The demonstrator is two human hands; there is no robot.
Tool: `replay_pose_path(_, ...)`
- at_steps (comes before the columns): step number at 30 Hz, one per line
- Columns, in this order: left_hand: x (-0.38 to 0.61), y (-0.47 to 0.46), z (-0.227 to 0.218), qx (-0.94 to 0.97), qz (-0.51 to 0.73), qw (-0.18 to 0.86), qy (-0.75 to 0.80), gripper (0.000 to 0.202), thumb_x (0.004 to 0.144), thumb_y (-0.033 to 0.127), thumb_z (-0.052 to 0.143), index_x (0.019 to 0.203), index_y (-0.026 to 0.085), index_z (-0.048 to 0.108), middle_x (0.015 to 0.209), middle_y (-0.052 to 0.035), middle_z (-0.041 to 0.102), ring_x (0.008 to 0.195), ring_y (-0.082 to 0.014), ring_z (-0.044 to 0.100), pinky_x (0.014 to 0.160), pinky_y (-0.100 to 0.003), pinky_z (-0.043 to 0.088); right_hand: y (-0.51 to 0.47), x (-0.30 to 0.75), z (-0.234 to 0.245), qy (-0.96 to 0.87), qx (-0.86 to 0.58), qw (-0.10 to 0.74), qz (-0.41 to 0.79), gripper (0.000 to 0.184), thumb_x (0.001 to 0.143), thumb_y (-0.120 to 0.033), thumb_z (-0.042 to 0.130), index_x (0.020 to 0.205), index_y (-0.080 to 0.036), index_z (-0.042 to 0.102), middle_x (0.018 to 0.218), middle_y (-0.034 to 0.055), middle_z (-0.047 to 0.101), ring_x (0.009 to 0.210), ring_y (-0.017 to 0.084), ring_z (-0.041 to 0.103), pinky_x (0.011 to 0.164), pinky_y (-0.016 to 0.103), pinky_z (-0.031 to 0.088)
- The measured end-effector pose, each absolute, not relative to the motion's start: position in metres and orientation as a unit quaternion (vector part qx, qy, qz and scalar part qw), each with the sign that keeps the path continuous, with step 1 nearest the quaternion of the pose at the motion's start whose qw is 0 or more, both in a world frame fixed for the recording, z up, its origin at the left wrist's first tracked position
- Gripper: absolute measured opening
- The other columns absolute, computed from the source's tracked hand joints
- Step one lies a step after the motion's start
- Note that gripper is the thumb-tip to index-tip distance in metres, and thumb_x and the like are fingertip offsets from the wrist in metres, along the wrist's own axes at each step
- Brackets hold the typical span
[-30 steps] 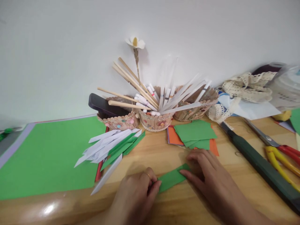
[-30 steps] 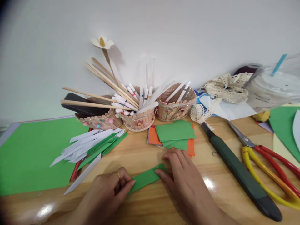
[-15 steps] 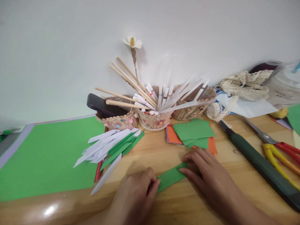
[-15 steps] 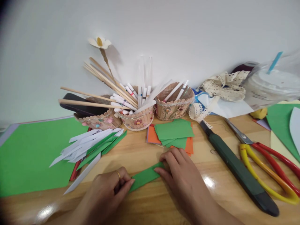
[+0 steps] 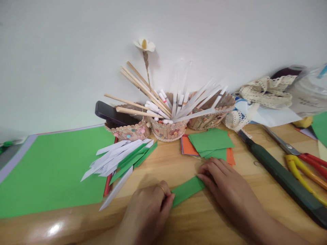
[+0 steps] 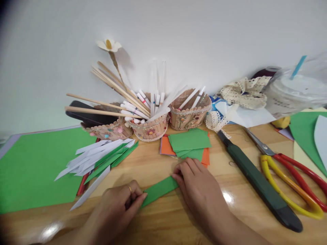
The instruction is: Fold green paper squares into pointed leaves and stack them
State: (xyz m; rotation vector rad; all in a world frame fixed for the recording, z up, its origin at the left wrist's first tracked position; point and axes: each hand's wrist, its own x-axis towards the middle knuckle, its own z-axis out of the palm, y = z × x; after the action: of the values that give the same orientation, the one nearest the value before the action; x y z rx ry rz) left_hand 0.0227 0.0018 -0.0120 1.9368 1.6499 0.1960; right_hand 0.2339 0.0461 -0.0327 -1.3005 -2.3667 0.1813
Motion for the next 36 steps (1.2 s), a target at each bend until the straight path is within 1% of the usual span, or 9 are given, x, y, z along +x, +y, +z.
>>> replay_pose_path(8, 0.023, 0.004, 0.000, 0.710, -0.021, 0.256, 0.656, 0.013, 0.086, 0.027, 0.047, 0.084, 0.020, 0.058, 0.057, 0.0023, 0.055, 0.053, -0.0173, 0.055, 0.051, -0.025, 0.034, 0.048, 0.233, -0.028, -0.863, -0.469, 0.184, 0.034, 0.022, 0.094, -0.026, 0.037, 0.077, -0.019, 0.049, 0.073, 0.0043, 0.055, 0.069, 0.020, 0.052, 0.060, 0.033, 0.042)
replay_pose_path(12, 0.019, 0.004, -0.001, 0.752, 0.070, 0.183, 0.629, 0.008, 0.080, 0.017, 0.054, 0.087, 0.019, 0.058, 0.084, -0.0041, 0.062, 0.075, -0.0200, 0.059, 0.063, -0.029, 0.045, 0.047, 0.232, -0.024, -0.869, -0.459, 0.182, 0.025, 0.019, 0.093, -0.024, 0.040, 0.077, -0.019, 0.049, 0.072, 0.0037, 0.054, 0.067, 0.020, 0.052, 0.058, 0.032, 0.042)
replay_pose_path(15, 0.014, 0.006, -0.012, 0.838, 0.172, 0.113, 0.505, 0.021, 0.084, 0.010, 0.046, 0.096, 0.020, 0.060, 0.103, -0.0061, 0.062, 0.094, -0.0209, 0.055, 0.081, -0.034, 0.046, 0.048, 0.233, -0.026, -0.869, -0.460, 0.180, 0.029, 0.015, 0.091, -0.021, 0.043, 0.078, -0.018, 0.049, 0.073, 0.0033, 0.055, 0.068, 0.020, 0.053, 0.058, 0.032, 0.042)
replay_pose_path(19, 0.008, 0.008, -0.030, 0.917, 0.201, 0.031, 0.344, 0.037, 0.092, 0.010, 0.034, 0.120, 0.028, 0.051, 0.121, 0.0042, 0.060, 0.130, -0.0239, 0.027, 0.108, -0.052, 0.015, 0.052, 0.234, -0.029, -0.867, -0.467, 0.169, 0.036, 0.011, 0.089, -0.022, 0.047, 0.079, -0.019, 0.051, 0.074, 0.0027, 0.057, 0.070, 0.020, 0.054, 0.059, 0.032, 0.043)
replay_pose_path(22, 0.005, 0.007, -0.034, 0.932, 0.149, 0.011, 0.330, 0.034, 0.094, 0.017, 0.036, 0.124, 0.026, 0.049, 0.131, 0.0055, 0.053, 0.137, -0.0241, 0.011, 0.109, -0.054, 0.000, 0.050, 0.236, -0.024, -0.873, -0.449, 0.187, 0.031, 0.015, 0.091, -0.022, 0.044, 0.079, -0.018, 0.053, 0.075, 0.0038, 0.058, 0.071, 0.020, 0.054, 0.060, 0.032, 0.044)
replay_pose_path(25, 0.004, 0.008, -0.031, 0.937, 0.123, -0.022, 0.325, 0.035, 0.095, 0.015, 0.035, 0.126, 0.026, 0.048, 0.135, 0.0070, 0.049, 0.139, -0.0230, 0.004, 0.108, -0.055, -0.006, 0.040, 0.237, -0.014, -0.907, -0.362, 0.214, 0.012, 0.023, 0.093, -0.017, 0.035, 0.094, -0.015, 0.058, 0.086, 0.0083, 0.060, 0.079, 0.020, 0.054, 0.067, 0.033, 0.046)
replay_pose_path(27, 0.004, 0.009, -0.028, 0.941, 0.105, -0.037, 0.320, 0.036, 0.096, 0.015, 0.034, 0.128, 0.027, 0.046, 0.135, 0.0074, 0.049, 0.139, -0.0236, 0.006, 0.108, -0.056, -0.005, 0.031, 0.237, -0.008, -0.939, -0.286, 0.190, 0.003, 0.029, 0.092, -0.014, 0.032, 0.108, -0.012, 0.057, 0.093, 0.0103, 0.061, 0.083, 0.021, 0.054, 0.071, 0.034, 0.046)
replay_pose_path(30, 0.006, 0.008, -0.023, 0.942, 0.093, -0.069, 0.314, 0.035, 0.097, 0.017, 0.033, 0.128, 0.027, 0.047, 0.134, 0.0061, 0.050, 0.137, -0.0258, 0.016, 0.107, -0.059, -0.001, 0.021, 0.238, -0.004, -0.958, -0.248, 0.139, -0.044, 0.033, 0.090, -0.011, 0.032, 0.111, -0.008, 0.057, 0.097, 0.0118, 0.063, 0.087, 0.024, 0.054, 0.074, 0.038, 0.046)
replay_pose_path(36, 0.017, -0.011, -0.011, 0.928, 0.065, -0.184, 0.317, 0.032, 0.096, 0.021, 0.034, 0.116, 0.015, 0.059, 0.124, -0.0066, 0.060, 0.125, -0.0242, 0.040, 0.105, -0.056, 0.014, 0.031, 0.253, 0.001, -0.964, -0.233, 0.101, -0.076, 0.036, 0.090, -0.013, 0.036, 0.121, -0.018, 0.054, 0.105, 0.0081, 0.064, 0.097, 0.023, 0.054, 0.083, 0.041, 0.043)
